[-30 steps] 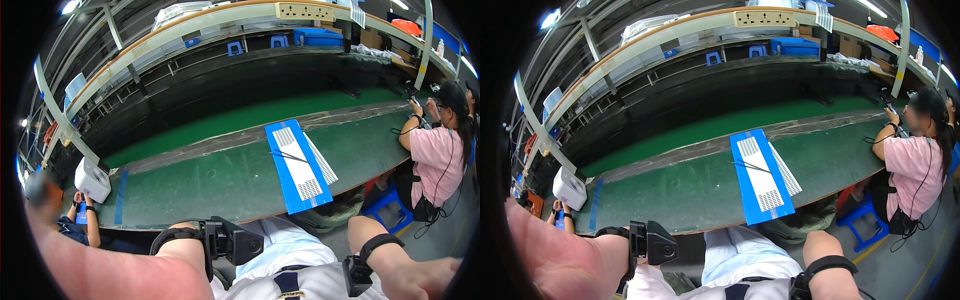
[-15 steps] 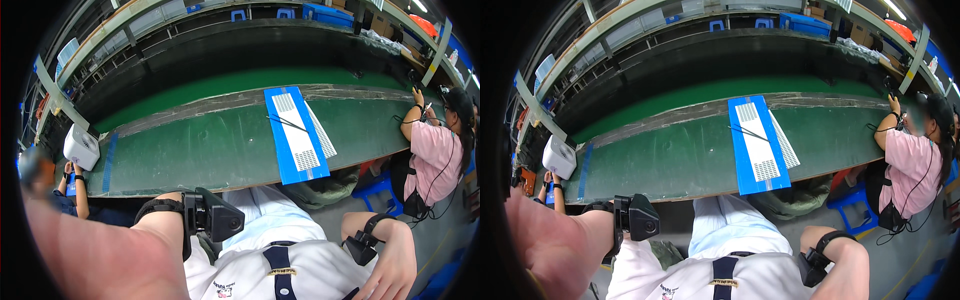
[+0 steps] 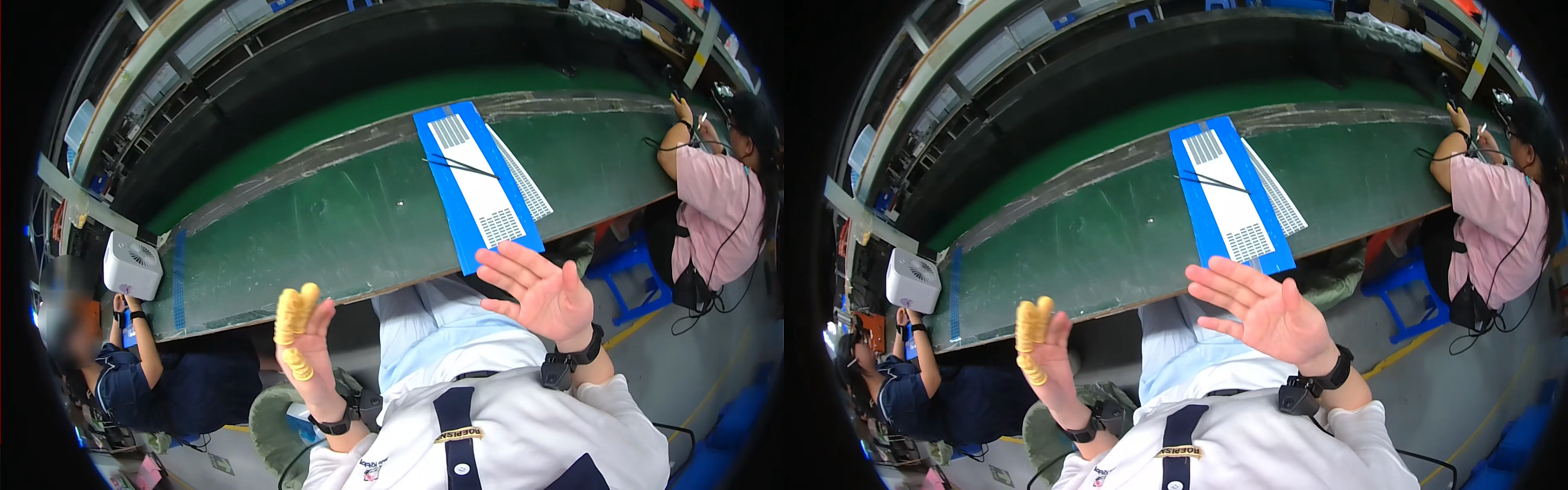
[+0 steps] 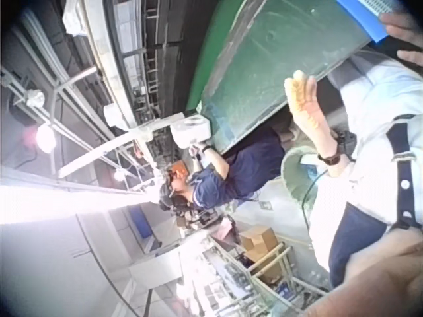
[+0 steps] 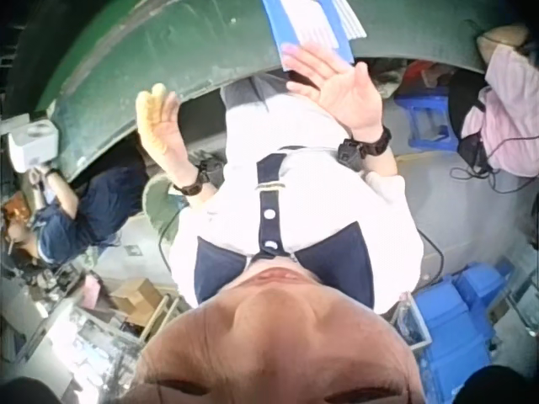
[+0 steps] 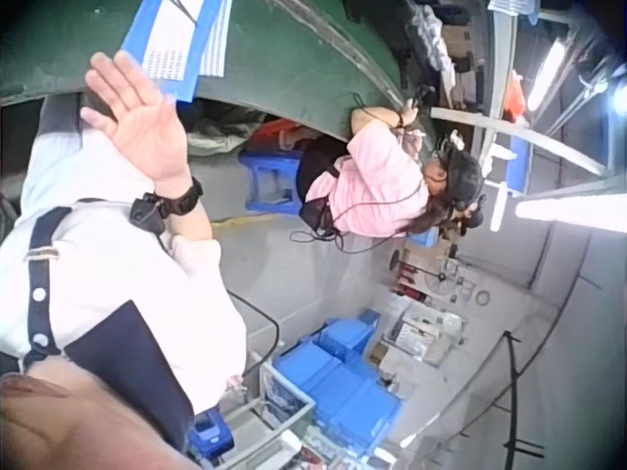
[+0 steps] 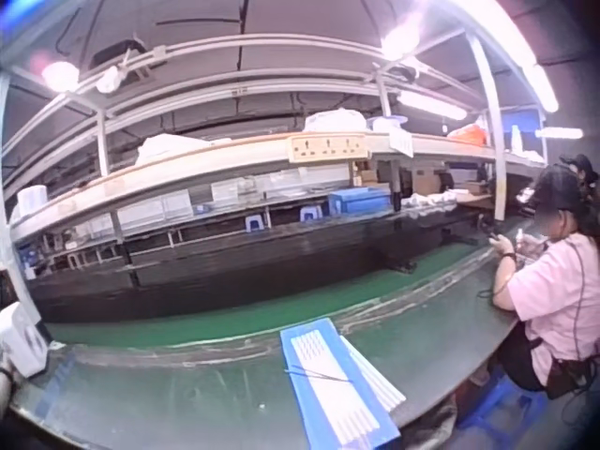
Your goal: The worker is picking small labels or components from a tray and applying them to a plastic chassis.
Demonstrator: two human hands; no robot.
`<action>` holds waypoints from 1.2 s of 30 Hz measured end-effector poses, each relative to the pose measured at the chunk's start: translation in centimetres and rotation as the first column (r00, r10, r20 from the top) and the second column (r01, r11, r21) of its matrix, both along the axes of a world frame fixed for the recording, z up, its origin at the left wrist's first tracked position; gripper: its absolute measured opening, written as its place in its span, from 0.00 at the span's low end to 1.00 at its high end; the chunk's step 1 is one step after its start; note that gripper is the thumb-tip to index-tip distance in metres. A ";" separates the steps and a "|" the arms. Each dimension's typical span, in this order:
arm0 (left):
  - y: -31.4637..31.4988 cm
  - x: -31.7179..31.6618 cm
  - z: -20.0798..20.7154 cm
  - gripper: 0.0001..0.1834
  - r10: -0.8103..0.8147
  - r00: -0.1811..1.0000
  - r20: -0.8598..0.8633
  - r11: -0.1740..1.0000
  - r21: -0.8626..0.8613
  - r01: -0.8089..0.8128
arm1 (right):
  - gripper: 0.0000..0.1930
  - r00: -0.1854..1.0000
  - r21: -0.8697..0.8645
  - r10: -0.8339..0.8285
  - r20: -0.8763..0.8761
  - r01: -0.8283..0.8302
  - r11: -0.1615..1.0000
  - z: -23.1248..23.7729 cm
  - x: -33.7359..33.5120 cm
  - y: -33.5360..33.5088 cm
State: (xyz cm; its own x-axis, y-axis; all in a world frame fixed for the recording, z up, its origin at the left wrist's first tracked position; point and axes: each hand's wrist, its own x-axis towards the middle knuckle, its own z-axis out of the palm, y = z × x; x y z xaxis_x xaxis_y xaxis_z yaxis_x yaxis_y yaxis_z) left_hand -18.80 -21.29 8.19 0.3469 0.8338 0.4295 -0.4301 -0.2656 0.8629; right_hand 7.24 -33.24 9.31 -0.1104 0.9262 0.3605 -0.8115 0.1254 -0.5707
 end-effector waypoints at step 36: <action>8.1 3.3 -1.9 0.27 -0.398 0.907 0.134 0.858 -0.295 0.420 | 0.03 0.633 -0.003 -0.262 0.729 0.386 0.922 0.9 7.9 5.3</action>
State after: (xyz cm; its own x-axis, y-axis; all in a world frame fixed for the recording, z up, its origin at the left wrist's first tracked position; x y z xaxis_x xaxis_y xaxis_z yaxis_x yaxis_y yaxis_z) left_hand -15.48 -13.21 6.27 0.6664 0.7164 0.2067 -0.4994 0.2231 0.8371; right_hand 15.12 -27.99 10.25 0.0460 0.9855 0.1634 -0.0818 0.1667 -0.9826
